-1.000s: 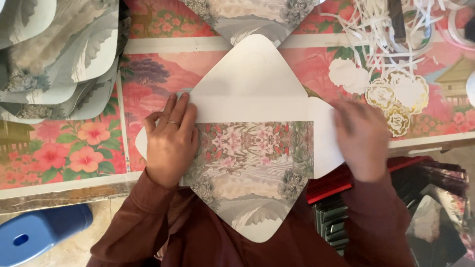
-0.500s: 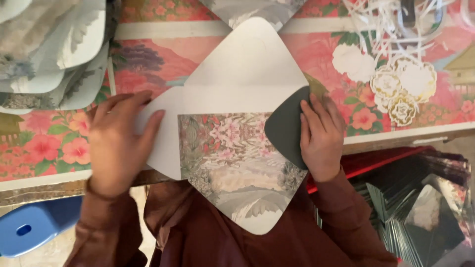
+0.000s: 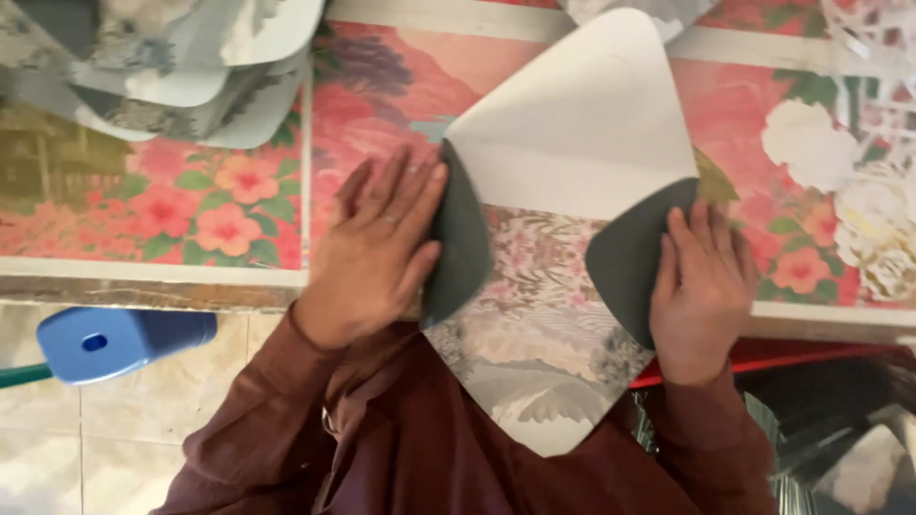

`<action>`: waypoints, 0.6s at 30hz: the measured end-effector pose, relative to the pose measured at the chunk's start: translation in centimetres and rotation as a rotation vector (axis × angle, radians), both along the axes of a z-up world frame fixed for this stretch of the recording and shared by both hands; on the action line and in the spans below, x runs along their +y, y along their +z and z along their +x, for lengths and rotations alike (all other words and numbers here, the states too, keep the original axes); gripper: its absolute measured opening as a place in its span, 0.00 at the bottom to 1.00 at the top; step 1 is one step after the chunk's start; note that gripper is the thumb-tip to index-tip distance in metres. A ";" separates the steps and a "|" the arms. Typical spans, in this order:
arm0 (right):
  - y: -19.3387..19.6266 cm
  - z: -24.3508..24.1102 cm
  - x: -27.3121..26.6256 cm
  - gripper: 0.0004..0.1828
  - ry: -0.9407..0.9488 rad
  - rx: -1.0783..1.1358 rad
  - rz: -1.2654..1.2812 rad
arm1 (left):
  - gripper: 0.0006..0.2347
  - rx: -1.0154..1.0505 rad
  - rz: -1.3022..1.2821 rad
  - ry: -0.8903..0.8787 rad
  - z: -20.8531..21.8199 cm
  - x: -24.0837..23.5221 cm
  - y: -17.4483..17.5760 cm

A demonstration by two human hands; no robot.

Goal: Inserting decorative paper liners into envelopes and folding the flaps at a high speed.

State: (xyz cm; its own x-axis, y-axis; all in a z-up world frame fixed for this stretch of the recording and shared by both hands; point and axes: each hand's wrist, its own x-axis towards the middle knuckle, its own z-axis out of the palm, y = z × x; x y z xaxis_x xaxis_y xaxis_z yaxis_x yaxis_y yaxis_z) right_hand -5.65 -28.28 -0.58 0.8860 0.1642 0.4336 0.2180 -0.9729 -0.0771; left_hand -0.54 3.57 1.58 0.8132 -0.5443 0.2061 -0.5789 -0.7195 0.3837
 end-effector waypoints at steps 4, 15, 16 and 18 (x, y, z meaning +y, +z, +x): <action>-0.3 -0.2 -0.2 0.09 0.011 -0.016 -0.025 | 0.23 -0.114 0.115 0.059 -0.4 -1.2 -0.4; -0.3 -0.1 -0.6 0.12 0.077 0.020 0.003 | 0.23 -0.143 0.198 0.110 -0.6 -2.7 -0.4; -0.1 -0.1 -0.6 0.12 0.087 0.008 -0.028 | 0.22 -0.133 0.145 0.121 -0.6 -2.8 -0.4; 0.5 0.2 -0.8 0.11 0.095 0.001 -0.060 | 0.22 -0.119 0.091 0.130 -0.4 -3.0 -0.5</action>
State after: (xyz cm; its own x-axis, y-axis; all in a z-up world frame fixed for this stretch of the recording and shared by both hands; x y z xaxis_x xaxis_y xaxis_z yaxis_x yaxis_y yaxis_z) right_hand -5.43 -29.07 -0.13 0.8654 0.2735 0.4199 0.3096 -0.9507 -0.0190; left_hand -0.89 0.61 1.12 0.8506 -0.4574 0.2593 -0.5164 -0.8197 0.2479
